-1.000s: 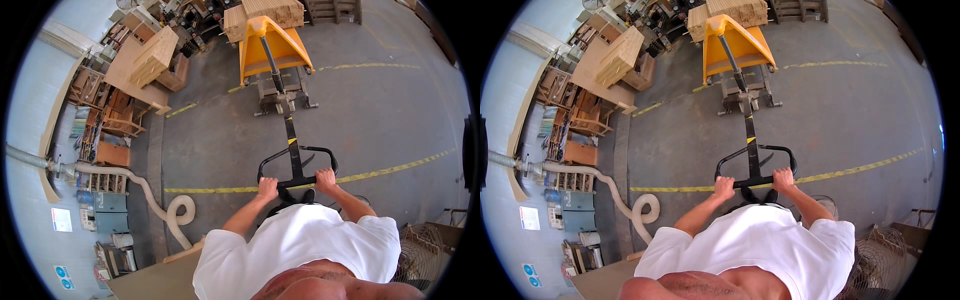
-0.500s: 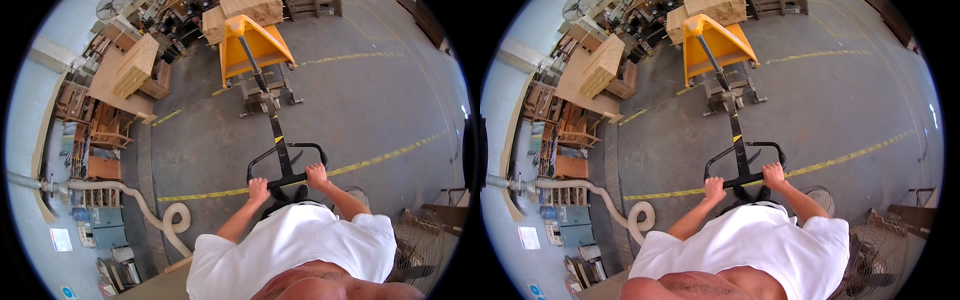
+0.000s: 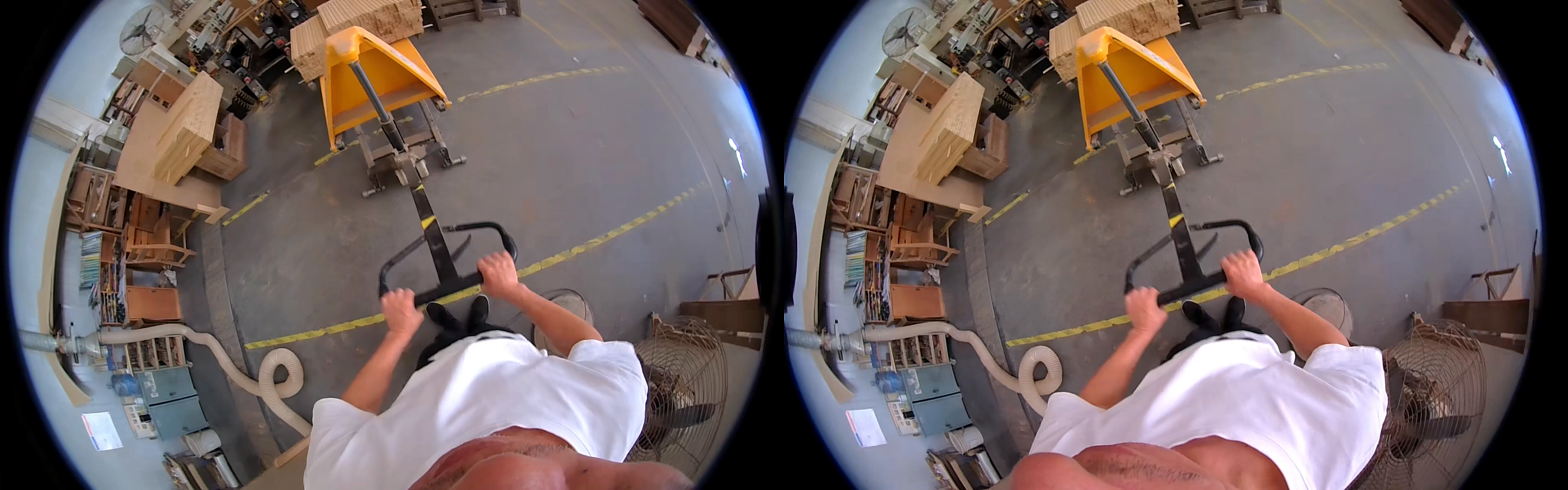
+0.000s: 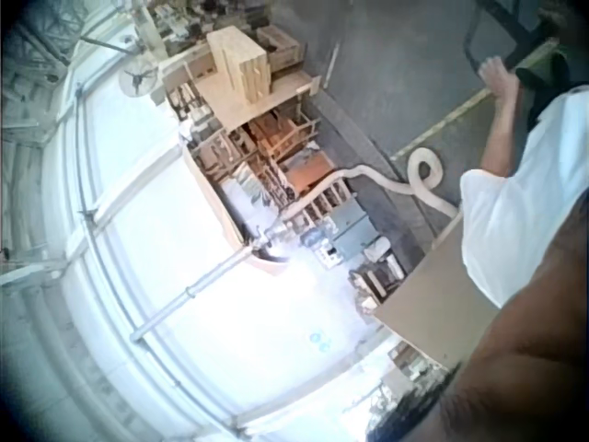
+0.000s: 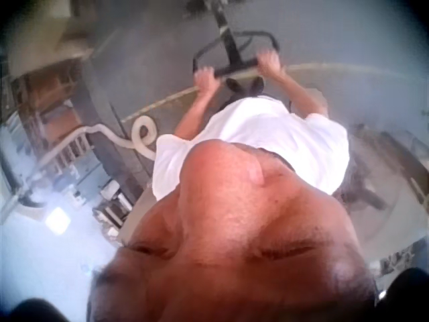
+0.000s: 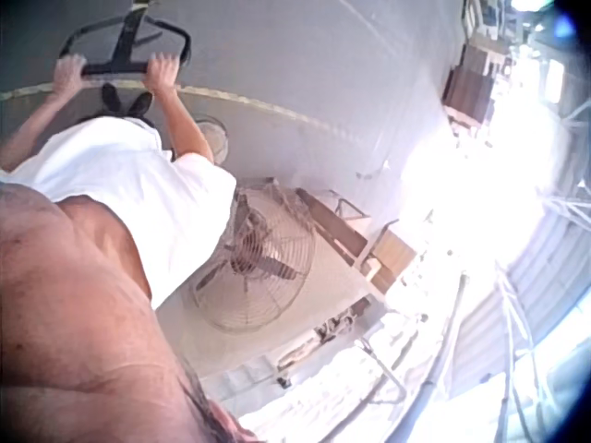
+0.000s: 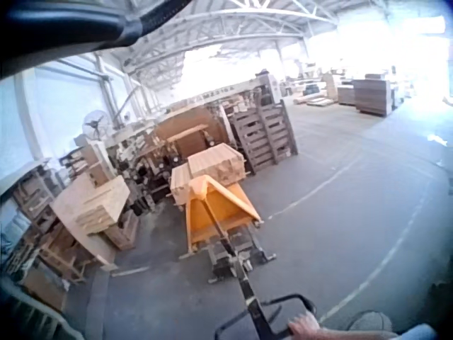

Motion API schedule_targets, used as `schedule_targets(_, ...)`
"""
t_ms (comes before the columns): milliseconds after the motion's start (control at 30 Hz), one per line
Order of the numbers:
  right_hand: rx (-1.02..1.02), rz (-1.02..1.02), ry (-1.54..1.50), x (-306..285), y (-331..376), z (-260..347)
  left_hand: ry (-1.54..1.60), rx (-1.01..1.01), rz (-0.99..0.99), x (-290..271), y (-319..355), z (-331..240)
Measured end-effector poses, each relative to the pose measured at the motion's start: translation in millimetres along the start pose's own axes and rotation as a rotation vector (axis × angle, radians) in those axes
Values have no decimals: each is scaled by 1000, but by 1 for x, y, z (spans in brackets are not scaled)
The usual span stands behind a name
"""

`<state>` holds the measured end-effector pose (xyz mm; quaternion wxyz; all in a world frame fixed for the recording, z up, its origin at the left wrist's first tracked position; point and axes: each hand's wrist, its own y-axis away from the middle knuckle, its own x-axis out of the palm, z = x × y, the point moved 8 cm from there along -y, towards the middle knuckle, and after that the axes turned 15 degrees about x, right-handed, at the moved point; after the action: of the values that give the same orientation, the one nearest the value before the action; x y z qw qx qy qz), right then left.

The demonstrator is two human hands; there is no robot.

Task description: The person uses a yellow manual pallet jack to transport a stack of curved wooden chair parts across a workshop floor. After positioning the pallet, the person removes two curved wooden pieces and places them onto a nearby stack of similar parts.

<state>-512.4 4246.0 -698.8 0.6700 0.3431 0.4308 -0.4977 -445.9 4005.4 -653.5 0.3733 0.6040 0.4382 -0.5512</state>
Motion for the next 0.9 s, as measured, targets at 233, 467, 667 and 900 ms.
schedule_targets(233,-47,-104,-63,-109,-103,21,-22,64,50,-100,-97,41)
schedule_targets(467,-17,-201,-46,-110,-94,21,-57,-107,-273,-106,-87,31)
schedule_targets(667,-42,283,65,41,1,-14,198,-71,353,52,10,12)
schedule_targets(900,-97,-415,-160,-200,-179,48,-77,-20,-272,-176,-151,52)
